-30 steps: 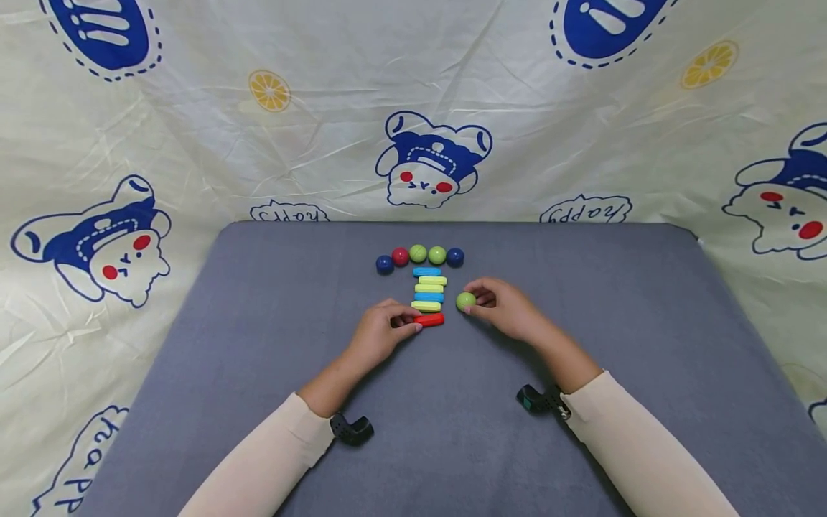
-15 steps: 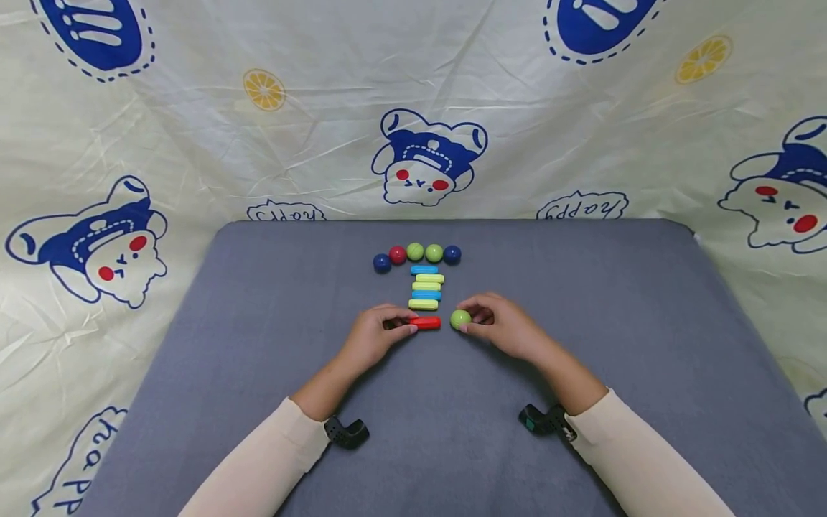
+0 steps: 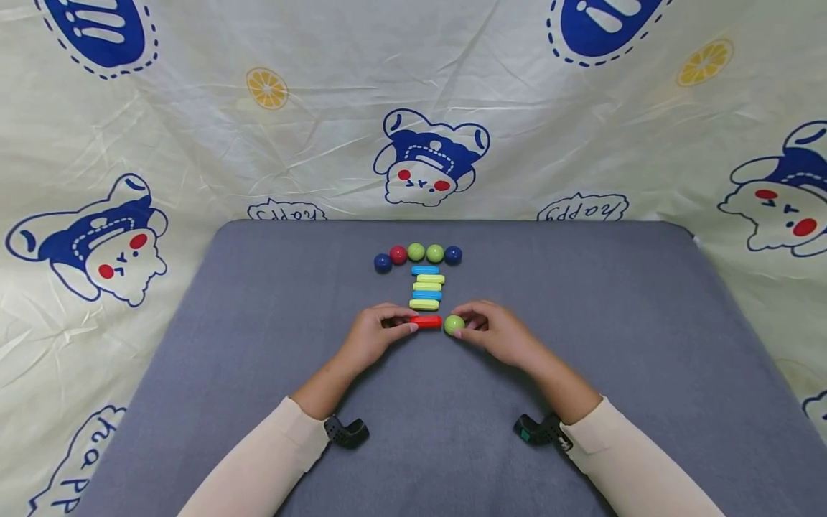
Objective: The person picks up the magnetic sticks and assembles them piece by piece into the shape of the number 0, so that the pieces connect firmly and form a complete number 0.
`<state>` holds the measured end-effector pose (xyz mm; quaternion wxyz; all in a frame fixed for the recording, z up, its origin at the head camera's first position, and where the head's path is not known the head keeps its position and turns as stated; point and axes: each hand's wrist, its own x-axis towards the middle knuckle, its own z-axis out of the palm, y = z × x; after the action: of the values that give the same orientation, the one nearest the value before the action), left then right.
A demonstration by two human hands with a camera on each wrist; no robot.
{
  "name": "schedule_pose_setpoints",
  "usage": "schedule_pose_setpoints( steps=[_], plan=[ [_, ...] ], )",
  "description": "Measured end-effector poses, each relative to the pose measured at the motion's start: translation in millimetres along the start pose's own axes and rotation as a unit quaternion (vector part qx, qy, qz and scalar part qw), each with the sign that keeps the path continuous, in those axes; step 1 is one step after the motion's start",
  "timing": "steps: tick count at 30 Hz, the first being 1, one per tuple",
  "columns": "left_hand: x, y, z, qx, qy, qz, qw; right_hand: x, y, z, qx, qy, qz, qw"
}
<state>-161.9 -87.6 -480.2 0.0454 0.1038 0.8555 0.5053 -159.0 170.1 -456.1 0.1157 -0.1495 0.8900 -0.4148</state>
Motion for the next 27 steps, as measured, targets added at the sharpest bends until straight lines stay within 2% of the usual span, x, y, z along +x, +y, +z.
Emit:
schedule_pose_setpoints(
  steps=[4,27],
  plan=[
    [0.0,-0.7,0.1,0.003,-0.008,-0.001,1.0000,0.6,1,4,0.001,0.009,-0.004,0.9999],
    [1.2,-2.9,0.7,-0.001,-0.008,-0.004,1.0000,2.3,16,11,0.016,0.032,-0.025,0.9991]
  ],
)
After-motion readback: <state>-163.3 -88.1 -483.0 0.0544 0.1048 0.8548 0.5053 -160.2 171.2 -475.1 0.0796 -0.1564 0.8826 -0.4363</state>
